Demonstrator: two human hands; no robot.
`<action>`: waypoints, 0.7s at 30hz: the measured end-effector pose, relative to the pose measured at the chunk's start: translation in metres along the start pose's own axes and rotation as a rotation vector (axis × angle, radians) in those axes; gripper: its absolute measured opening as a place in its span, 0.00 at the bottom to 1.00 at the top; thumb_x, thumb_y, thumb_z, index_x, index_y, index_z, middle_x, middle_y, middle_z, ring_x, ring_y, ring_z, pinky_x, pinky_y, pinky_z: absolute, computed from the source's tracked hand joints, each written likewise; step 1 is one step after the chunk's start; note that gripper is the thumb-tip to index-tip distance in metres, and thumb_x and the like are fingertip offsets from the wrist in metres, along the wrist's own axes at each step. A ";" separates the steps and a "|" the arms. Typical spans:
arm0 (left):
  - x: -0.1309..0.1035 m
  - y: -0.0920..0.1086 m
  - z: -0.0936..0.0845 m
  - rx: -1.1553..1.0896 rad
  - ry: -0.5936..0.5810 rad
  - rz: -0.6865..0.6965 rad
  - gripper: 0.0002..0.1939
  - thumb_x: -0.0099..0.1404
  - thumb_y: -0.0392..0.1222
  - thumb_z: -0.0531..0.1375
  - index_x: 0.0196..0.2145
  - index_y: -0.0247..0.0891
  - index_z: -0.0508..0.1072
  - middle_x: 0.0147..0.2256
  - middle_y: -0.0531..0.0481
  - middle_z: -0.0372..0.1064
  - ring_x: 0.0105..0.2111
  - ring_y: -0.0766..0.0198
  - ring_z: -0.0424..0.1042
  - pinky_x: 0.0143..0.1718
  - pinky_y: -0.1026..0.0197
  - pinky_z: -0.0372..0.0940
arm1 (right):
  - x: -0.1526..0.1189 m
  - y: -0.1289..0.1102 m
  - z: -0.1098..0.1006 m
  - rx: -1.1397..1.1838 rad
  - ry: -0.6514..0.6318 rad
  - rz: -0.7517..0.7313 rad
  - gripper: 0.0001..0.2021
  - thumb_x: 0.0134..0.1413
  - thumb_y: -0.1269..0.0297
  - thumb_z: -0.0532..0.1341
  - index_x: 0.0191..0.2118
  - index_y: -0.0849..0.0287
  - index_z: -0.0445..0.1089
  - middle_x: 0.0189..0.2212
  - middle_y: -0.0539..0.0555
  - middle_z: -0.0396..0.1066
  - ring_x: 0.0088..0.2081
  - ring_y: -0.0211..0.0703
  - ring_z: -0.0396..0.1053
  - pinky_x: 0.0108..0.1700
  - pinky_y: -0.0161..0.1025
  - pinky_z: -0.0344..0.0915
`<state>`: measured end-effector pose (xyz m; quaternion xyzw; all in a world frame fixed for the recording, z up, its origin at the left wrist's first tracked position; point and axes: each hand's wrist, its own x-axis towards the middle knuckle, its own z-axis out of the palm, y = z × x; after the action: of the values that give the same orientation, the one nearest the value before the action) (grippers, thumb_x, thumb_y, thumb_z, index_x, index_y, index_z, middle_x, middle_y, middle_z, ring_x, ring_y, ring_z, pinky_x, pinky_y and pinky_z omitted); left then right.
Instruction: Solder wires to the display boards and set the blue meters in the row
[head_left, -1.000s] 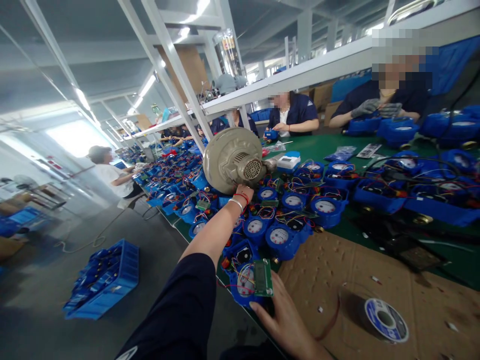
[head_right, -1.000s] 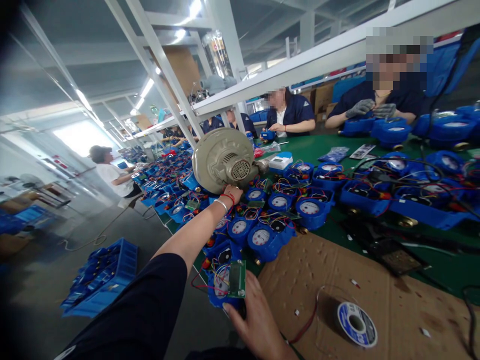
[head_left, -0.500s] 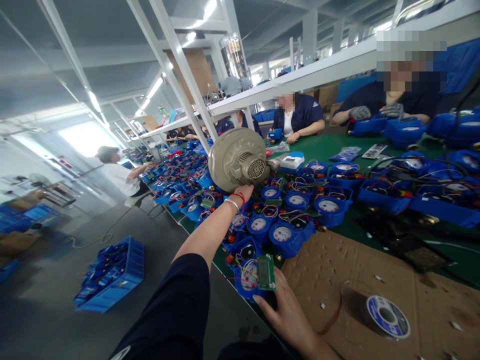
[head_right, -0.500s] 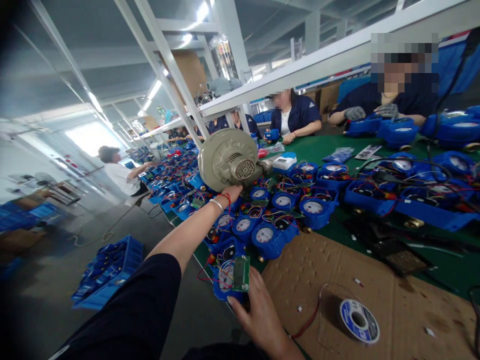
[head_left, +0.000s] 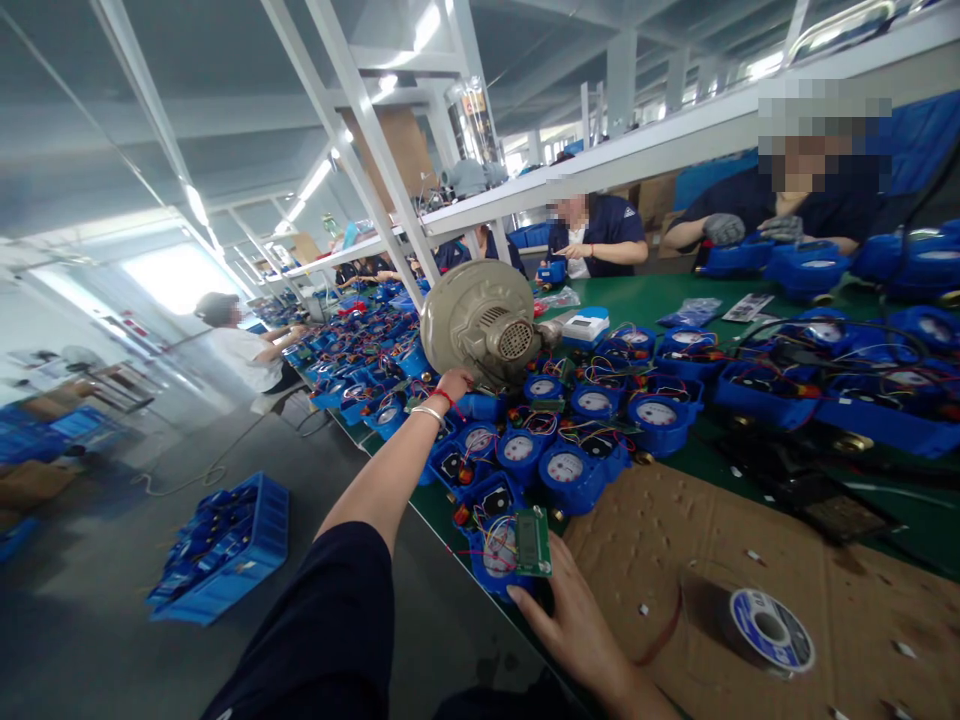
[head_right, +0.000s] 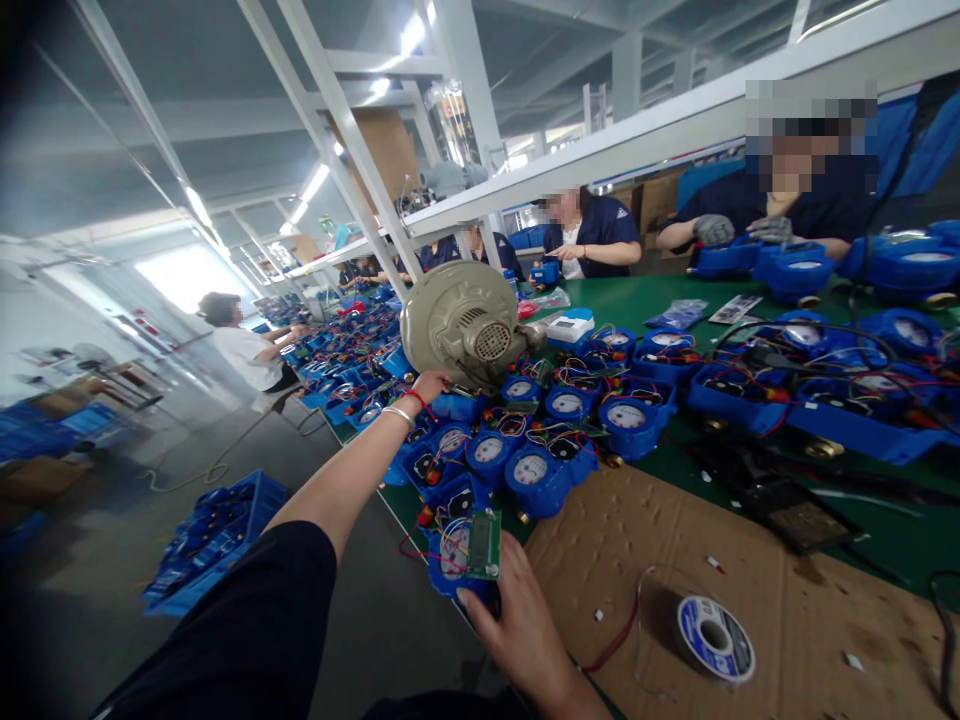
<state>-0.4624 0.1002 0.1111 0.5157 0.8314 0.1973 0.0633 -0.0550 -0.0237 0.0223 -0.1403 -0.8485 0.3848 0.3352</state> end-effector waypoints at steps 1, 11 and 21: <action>-0.005 -0.006 -0.005 -0.029 -0.001 0.000 0.13 0.68 0.47 0.56 0.42 0.35 0.71 0.43 0.46 0.70 0.41 0.62 0.71 0.44 0.53 0.68 | 0.000 0.001 0.001 0.000 0.001 0.002 0.27 0.61 0.56 0.58 0.62 0.61 0.56 0.60 0.62 0.59 0.63 0.54 0.54 0.62 0.54 0.58; -0.026 -0.017 -0.014 -0.087 -0.039 0.043 0.21 0.59 0.57 0.59 0.33 0.34 0.78 0.32 0.47 0.76 0.39 0.55 0.73 0.43 0.60 0.64 | 0.000 0.003 0.002 0.007 0.017 -0.008 0.26 0.60 0.57 0.59 0.62 0.57 0.57 0.61 0.59 0.59 0.63 0.54 0.54 0.61 0.54 0.59; -0.058 -0.025 0.004 0.036 0.156 0.024 0.19 0.52 0.48 0.66 0.42 0.39 0.75 0.47 0.44 0.68 0.52 0.52 0.63 0.57 0.54 0.54 | -0.003 0.005 0.005 0.007 0.022 -0.006 0.27 0.60 0.57 0.59 0.62 0.58 0.55 0.59 0.62 0.60 0.63 0.55 0.54 0.61 0.55 0.60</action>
<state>-0.4553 0.0405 0.0922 0.5096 0.8310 0.2225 -0.0135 -0.0569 -0.0251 0.0150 -0.1408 -0.8437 0.3854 0.3461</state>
